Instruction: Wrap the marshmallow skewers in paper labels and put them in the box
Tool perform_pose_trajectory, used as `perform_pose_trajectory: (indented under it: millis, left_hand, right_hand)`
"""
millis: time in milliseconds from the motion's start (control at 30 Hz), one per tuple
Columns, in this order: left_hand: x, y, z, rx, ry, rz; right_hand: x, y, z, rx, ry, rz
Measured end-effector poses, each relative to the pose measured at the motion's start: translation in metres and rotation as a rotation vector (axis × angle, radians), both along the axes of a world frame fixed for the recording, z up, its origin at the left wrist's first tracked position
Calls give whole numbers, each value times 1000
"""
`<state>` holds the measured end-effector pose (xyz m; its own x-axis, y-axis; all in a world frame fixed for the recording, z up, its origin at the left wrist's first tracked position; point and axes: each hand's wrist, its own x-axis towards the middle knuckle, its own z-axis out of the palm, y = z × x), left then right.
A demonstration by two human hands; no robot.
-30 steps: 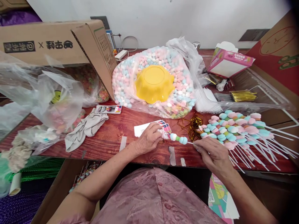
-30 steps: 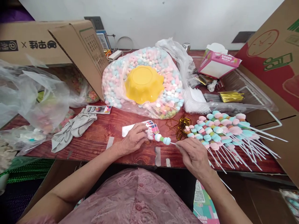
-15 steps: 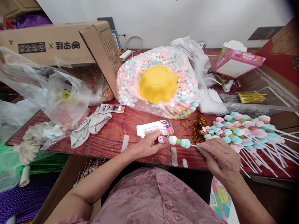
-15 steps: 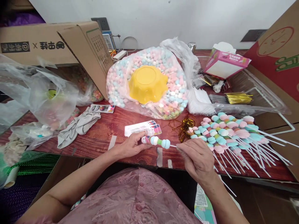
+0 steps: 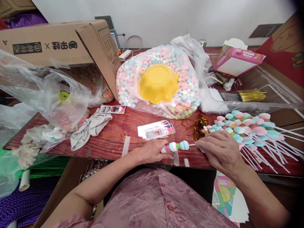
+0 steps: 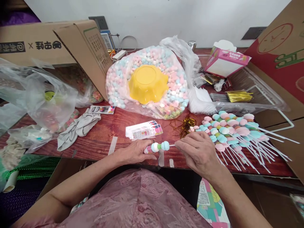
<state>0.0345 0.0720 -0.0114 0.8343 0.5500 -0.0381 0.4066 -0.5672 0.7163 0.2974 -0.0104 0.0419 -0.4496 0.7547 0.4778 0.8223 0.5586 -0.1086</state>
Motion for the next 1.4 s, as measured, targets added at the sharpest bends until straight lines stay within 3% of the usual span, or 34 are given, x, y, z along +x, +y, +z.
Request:
perform_pose_trajectory:
  millis: [267, 400, 633, 733, 833, 967, 1133, 1267, 1400]
  left_hand:
    - [-6, 3, -7, 150, 11, 96]
    - [-6, 3, -5, 176, 25, 143]
    - [-3, -1, 8, -140, -68, 57]
    - [-2, -2, 9, -204, -79, 49]
    - [-4, 0, 8, -124, -75, 99]
    - [-9, 2, 7, 108, -27, 205]
    - [-6, -2, 7, 193, 32, 141]
    - [1, -7, 12, 99, 69, 123]
    - [2, -8, 16, -123, 21, 169]
  right_hand:
    - [-1, 10, 11, -181, -198, 71]
    - [-7, 7, 13, -168, -221, 58]
    - [-28, 3, 20, 28, -166, 100]
    - [-32, 5, 23, 46, -158, 126]
    - [-32, 7, 23, -3, -209, 102]
    - [-27, 3, 20, -116, -196, 64]
    - [-29, -2, 18, -157, -186, 72]
    - [-33, -2, 22, -71, -207, 77]
    - [-29, -6, 30, 90, -160, 72]
